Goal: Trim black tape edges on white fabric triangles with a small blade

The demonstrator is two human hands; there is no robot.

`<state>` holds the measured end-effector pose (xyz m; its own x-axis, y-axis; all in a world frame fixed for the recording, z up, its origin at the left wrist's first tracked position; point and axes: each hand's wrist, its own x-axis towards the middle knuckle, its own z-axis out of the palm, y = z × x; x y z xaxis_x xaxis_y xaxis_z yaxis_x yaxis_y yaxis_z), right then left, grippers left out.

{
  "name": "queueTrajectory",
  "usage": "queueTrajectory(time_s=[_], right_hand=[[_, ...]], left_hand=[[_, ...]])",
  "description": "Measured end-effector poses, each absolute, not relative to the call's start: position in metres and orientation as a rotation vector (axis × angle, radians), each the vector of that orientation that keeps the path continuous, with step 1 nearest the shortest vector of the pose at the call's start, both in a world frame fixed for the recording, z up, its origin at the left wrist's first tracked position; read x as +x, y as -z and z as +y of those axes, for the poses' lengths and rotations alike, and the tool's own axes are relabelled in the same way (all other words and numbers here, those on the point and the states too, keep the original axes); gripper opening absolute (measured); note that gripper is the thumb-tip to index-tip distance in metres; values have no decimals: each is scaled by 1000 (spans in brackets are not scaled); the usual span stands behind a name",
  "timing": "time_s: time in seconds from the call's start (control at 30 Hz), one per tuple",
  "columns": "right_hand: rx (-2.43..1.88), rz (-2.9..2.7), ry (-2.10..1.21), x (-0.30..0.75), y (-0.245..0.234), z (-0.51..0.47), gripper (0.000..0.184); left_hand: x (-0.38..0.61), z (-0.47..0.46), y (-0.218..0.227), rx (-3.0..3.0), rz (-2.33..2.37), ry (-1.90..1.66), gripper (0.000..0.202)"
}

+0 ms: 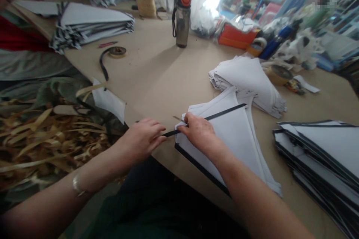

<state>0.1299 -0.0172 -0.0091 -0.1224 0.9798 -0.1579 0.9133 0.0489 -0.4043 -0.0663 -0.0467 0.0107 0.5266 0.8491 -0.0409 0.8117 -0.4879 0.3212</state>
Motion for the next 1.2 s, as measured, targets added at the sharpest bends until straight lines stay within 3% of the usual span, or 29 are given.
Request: queueTrajectory(time_s=[0.07,0.27,0.43,0.67,0.97,1.1,1.2], right_hand=[[-1879,-2081,-691,138,5,-23,15],[-1706,-2064,-701,145,-5,-55,18],[-1797,-2030,-830,132,0,-63,23],[-1971,-2192,-641,123,12,-58,20],[-1948,-2233,-617,120,9,-60,14],[-1767,-1885,-726,163,-3,-64,17],[-1874,-1650,-603,224,-10,-70,17]], left_hand=[[-55,-43,-8,2517,1451,-11,22],[-46,-36,-7,2543,1516,109,22],[-46,-27,-11,2528,1482,180,23],[-46,-19,-9,2491,1436,201,17],[-37,-25,-19,2346,1155,18,12],[-46,-18,-4,2218,1227,-306,16],[-51,-12,10,2120,1163,-427,22]])
